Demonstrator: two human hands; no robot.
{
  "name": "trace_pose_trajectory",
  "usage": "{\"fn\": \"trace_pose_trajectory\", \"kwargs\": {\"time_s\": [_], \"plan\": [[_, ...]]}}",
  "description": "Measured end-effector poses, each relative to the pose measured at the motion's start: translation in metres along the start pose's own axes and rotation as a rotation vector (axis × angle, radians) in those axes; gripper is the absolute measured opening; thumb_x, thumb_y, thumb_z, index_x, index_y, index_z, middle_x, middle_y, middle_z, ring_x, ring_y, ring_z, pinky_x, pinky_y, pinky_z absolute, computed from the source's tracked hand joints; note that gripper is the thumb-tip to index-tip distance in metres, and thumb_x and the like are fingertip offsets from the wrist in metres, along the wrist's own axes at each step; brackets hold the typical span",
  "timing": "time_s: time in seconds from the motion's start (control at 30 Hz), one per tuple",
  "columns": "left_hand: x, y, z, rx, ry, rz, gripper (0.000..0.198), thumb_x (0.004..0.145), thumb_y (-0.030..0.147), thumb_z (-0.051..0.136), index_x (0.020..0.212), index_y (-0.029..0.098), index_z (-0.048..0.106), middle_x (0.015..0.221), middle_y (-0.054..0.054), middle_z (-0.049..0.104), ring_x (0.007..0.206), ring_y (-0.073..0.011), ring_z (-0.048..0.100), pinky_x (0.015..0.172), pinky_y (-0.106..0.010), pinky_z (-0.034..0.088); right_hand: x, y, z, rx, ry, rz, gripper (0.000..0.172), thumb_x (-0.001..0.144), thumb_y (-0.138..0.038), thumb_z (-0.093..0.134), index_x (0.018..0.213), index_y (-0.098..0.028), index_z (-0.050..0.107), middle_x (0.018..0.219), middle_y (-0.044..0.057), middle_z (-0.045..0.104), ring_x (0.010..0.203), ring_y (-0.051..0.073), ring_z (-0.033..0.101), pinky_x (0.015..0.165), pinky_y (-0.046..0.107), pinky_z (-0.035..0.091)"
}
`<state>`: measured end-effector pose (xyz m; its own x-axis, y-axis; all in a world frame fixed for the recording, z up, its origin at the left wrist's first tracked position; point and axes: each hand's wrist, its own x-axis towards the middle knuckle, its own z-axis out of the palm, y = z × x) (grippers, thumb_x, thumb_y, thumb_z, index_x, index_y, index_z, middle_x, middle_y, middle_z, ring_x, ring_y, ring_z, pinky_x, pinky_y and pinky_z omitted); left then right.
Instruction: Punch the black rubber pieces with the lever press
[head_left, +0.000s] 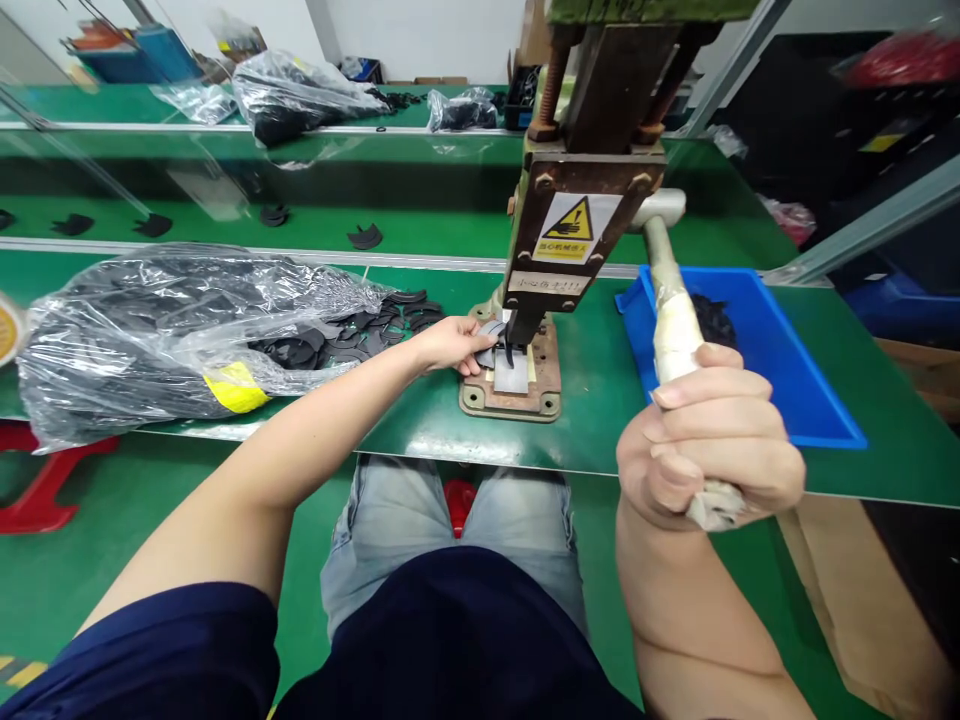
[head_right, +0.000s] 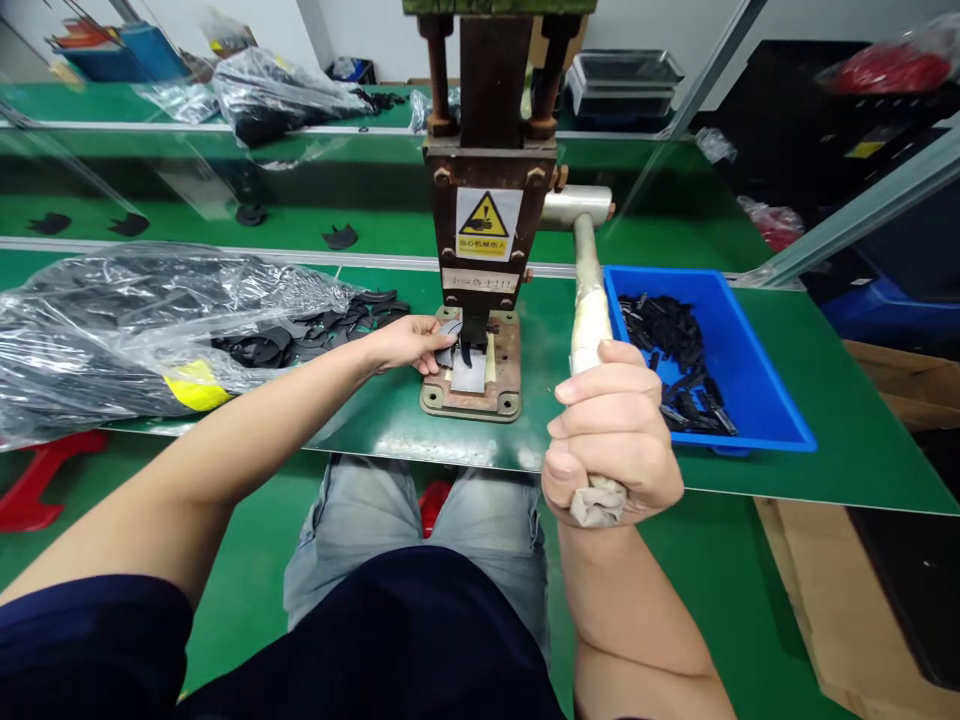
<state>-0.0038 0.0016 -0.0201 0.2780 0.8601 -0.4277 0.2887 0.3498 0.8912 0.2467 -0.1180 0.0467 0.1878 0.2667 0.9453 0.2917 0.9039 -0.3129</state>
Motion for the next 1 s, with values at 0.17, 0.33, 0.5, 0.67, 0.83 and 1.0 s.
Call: {"fn": "trace_pose_trajectory", "kwargs": {"time_s": [0.17,0.33,0.5,0.67,0.83,1.0], "plan": [[-0.001,0.005,0.001,-0.056,-0.013,-0.092,0.040,0.092,0.042,0.086,0.082,0.019,0.055,0.054,-0.005,0.070,0.047,-0.0167,0.070,0.047,-0.019,0.051,-0.005,0.002,0.000,-0.006,-0.011,-0.010,0.047,0.092,-0.045,0.073,0.060,-0.023,0.046,0.058,-0.005,0.053,0.073,0.015,0.066,0.101,0.054,0.057],[-0.005,0.003,0.008,-0.108,0.037,-0.109,0.037,0.093,0.041,0.085,0.083,0.019,0.058,0.054,-0.005,0.069,0.046,-0.0162,0.070,0.045,-0.018,0.050,0.043,0.002,0.016,0.147,0.088,-0.089,0.030,0.088,-0.043,0.081,0.072,-0.026,0.061,0.061,-0.006,0.054,0.067,0.013,0.065,0.088,0.044,0.062],[-0.015,-0.001,0.014,-0.165,0.074,-0.029,0.042,0.094,0.043,0.084,0.080,0.019,0.053,0.054,-0.002,0.068,0.046,-0.0138,0.069,0.045,-0.016,0.050,0.136,0.002,0.028,0.272,-0.032,0.090,0.042,0.093,-0.045,0.071,0.129,-0.023,0.072,0.128,0.003,0.072,0.112,0.018,0.073,0.103,0.041,0.053],[-0.054,-0.005,0.005,-0.184,0.119,0.170,0.045,0.093,0.049,0.083,0.082,0.019,0.051,0.056,-0.001,0.068,0.049,-0.0139,0.070,0.044,-0.016,0.048,0.100,0.023,0.018,0.250,0.077,0.165,0.037,0.100,-0.038,0.061,0.133,-0.024,0.070,0.132,0.006,0.068,0.122,0.017,0.072,0.103,0.036,0.055],[-0.106,-0.004,0.004,-0.198,0.092,0.281,0.048,0.091,0.057,0.083,0.085,0.020,0.053,0.060,-0.002,0.071,0.051,-0.0159,0.072,0.044,-0.019,0.050,-0.026,0.027,0.034,0.199,-0.187,0.432,0.026,0.095,-0.041,0.074,0.113,-0.023,0.070,0.092,0.002,0.073,0.077,0.011,0.071,0.071,0.026,0.061],[-0.135,0.001,0.018,-0.184,0.039,0.295,0.046,0.090,0.055,0.083,0.082,0.020,0.054,0.058,-0.002,0.069,0.049,-0.0160,0.070,0.044,-0.020,0.051,-0.083,0.006,0.064,0.165,-0.441,0.618,0.038,0.089,-0.056,0.077,0.107,-0.023,0.069,0.090,0.004,0.074,0.077,0.016,0.070,0.071,0.033,0.064]]}}
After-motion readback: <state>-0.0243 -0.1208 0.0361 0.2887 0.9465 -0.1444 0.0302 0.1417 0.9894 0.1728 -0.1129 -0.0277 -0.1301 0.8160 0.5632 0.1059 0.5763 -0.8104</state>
